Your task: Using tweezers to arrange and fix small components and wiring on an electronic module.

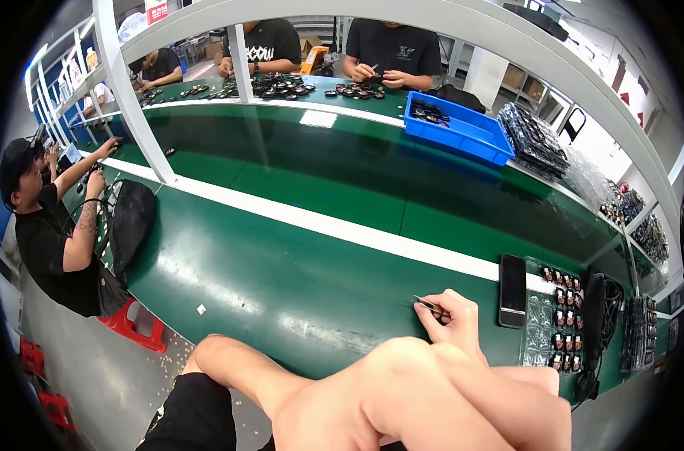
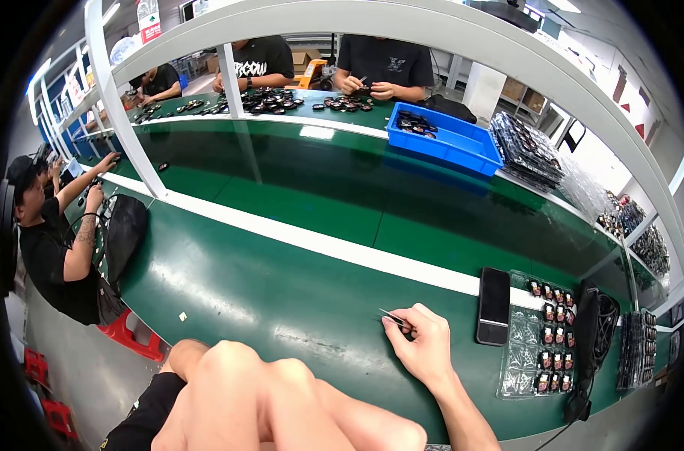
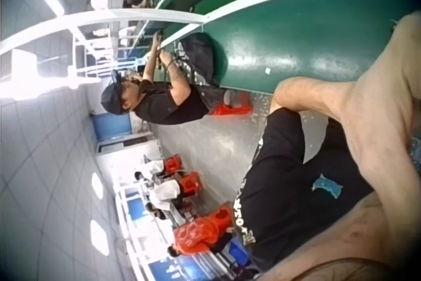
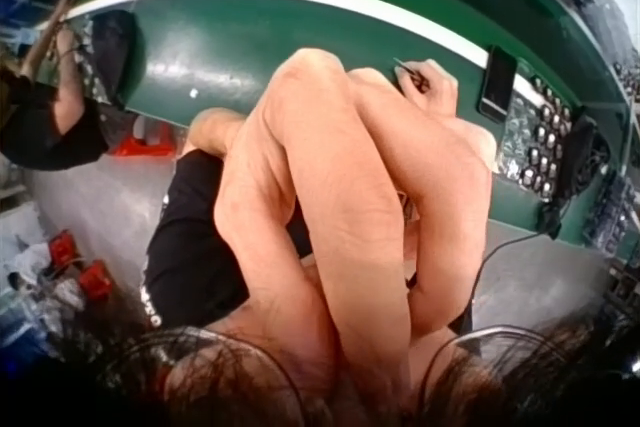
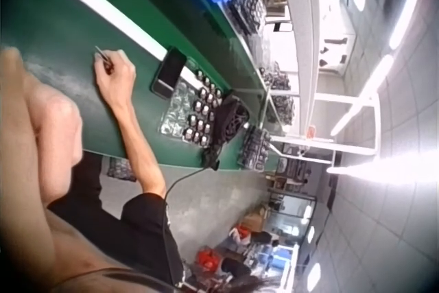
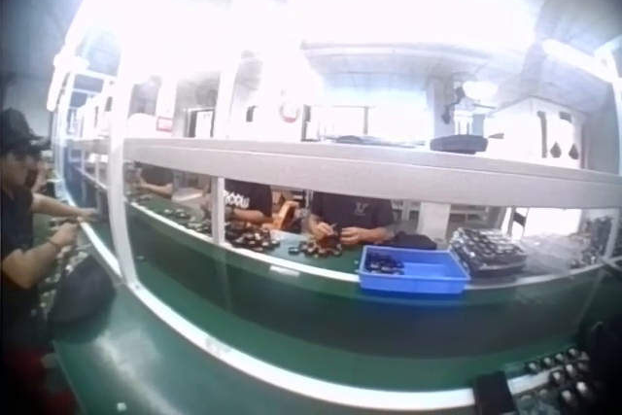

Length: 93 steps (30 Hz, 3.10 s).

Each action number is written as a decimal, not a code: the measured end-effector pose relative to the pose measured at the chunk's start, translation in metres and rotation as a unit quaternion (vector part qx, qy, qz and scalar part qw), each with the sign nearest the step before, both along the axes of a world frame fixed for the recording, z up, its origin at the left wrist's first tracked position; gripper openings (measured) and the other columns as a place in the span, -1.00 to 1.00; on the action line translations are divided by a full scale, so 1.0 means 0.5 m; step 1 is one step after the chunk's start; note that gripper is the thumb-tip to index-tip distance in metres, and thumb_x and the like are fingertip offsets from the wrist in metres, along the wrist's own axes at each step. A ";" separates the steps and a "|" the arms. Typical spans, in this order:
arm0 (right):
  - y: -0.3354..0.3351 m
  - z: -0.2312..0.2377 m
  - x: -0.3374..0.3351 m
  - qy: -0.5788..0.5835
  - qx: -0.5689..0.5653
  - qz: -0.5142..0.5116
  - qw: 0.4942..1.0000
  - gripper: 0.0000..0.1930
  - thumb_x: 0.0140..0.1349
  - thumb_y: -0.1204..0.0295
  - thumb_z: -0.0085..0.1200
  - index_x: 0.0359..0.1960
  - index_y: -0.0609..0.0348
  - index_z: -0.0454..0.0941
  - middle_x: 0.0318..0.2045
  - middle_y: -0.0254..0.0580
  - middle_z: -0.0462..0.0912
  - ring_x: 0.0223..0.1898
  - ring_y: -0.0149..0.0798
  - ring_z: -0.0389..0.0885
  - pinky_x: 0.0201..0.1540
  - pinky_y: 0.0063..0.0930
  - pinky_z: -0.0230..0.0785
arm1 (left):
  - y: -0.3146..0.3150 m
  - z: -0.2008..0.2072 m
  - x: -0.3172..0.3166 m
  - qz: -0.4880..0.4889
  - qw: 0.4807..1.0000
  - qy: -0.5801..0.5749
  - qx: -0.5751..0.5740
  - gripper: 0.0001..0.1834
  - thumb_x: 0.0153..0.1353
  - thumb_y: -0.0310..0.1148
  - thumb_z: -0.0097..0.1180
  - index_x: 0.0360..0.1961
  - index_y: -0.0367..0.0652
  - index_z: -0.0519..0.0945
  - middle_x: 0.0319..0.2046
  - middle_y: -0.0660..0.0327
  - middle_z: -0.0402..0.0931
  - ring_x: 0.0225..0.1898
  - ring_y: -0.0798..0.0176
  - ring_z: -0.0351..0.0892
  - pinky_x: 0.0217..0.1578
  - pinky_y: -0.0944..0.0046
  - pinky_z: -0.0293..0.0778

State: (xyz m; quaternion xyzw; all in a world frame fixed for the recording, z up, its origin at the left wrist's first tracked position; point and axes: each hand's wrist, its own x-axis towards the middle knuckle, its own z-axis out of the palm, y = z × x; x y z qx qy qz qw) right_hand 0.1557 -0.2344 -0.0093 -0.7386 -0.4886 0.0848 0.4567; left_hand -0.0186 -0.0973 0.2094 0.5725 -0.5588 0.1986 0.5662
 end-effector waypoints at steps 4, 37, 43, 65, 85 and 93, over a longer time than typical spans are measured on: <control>0.001 0.002 -0.002 -0.008 0.000 -0.005 1.000 -0.88 0.29 0.51 0.49 -0.20 0.28 0.84 -0.50 -0.24 0.61 -0.51 -0.40 0.56 -0.41 -0.45 0.44 | 0.006 0.005 0.011 -0.011 1.000 -0.001 -0.007 -0.71 0.33 -0.42 0.47 -0.14 -0.55 0.80 -0.23 -0.15 0.68 -0.33 0.01 0.77 -0.07 -0.17 0.81; -0.006 0.028 -0.004 -0.027 0.018 0.002 0.999 -0.86 0.27 0.48 0.49 -0.22 0.29 0.84 -0.47 -0.15 0.67 -0.52 -0.28 0.61 -0.41 -0.38 0.46 | 0.005 0.037 0.055 -0.084 0.995 -0.015 -0.058 -0.91 0.33 -0.67 0.48 -0.22 -0.53 0.79 -0.31 -0.08 0.65 -0.38 0.05 0.75 0.03 -0.35 0.88; 0.004 0.013 0.009 -0.049 0.022 0.032 0.998 -0.86 0.27 0.48 0.50 -0.21 0.29 0.84 -0.49 -0.17 0.65 -0.53 -0.29 0.59 -0.42 -0.38 0.43 | -0.004 0.039 0.036 -0.098 0.993 0.012 -0.059 -0.80 0.29 -0.52 0.56 -0.23 -0.49 0.80 -0.35 0.02 0.62 -0.43 0.11 0.71 -0.14 -0.14 0.74; 0.019 0.104 -0.040 -0.043 0.010 0.030 0.999 -0.87 0.29 0.51 0.49 -0.18 0.28 0.84 -0.51 -0.24 0.62 -0.52 -0.40 0.53 -0.42 -0.45 0.41 | -0.031 0.019 0.006 -0.141 0.979 0.108 -0.103 -0.59 0.15 -0.22 0.76 -0.27 -0.39 0.86 -0.51 0.30 0.53 -0.59 0.28 0.60 0.10 -0.18 0.82; -0.002 0.007 0.012 0.047 -0.009 0.003 0.999 -0.89 0.33 0.57 0.44 -0.20 0.39 0.81 -0.51 -0.28 0.64 -0.51 -0.51 0.45 -0.44 -0.49 0.29 | 0.449 -0.266 -0.018 0.609 0.676 0.415 -0.003 -0.75 0.57 -0.19 0.34 -0.09 -0.18 0.82 -0.24 0.34 0.74 -0.21 0.47 0.60 -0.11 0.37 0.52; 0.001 -0.005 0.008 0.054 0.001 0.005 0.999 -0.91 0.34 0.56 0.45 -0.22 0.37 0.82 -0.53 -0.31 0.65 -0.52 -0.57 0.43 -0.45 -0.54 0.29 | 0.088 -0.152 -0.253 0.389 0.893 0.215 -0.075 -0.62 0.08 -0.37 0.69 -0.13 -0.25 0.78 -0.27 0.02 0.79 -0.27 0.09 0.75 0.02 0.04 0.63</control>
